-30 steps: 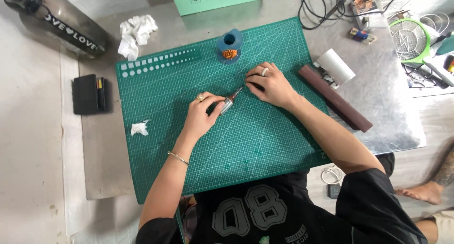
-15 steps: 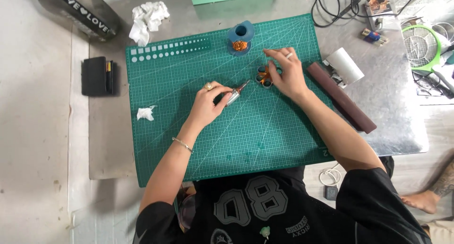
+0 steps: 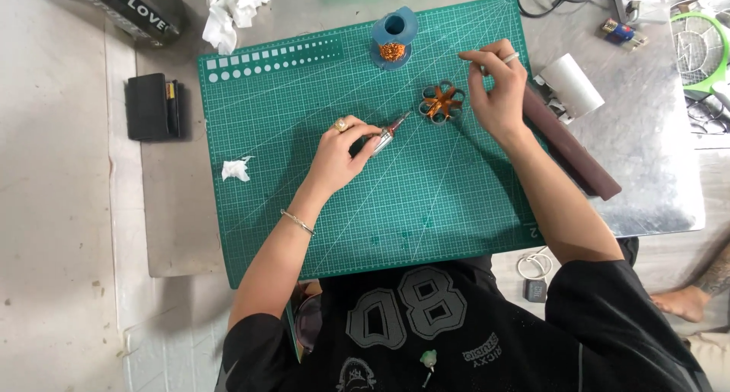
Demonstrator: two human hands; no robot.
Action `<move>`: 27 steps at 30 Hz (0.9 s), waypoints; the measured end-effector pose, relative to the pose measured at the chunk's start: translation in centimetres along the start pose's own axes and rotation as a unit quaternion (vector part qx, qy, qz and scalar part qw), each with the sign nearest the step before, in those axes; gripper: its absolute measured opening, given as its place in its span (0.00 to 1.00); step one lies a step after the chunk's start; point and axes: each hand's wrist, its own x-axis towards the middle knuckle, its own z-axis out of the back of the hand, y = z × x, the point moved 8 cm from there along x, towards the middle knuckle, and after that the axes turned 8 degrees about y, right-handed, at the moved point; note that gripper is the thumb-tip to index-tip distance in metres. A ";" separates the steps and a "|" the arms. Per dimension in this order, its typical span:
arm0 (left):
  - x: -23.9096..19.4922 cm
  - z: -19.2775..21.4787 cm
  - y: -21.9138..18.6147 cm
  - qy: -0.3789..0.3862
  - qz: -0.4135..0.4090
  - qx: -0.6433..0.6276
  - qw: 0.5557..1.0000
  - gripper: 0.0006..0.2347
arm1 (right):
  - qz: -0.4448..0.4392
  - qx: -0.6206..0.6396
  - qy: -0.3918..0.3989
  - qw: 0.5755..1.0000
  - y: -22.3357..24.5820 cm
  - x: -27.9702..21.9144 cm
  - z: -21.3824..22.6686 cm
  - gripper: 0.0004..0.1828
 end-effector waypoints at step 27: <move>-0.3 0.4 -0.1 -0.065 -0.056 0.008 0.996 0.06 | -0.045 -0.172 0.346 0.921 0.3 -0.9 -4.0 0.34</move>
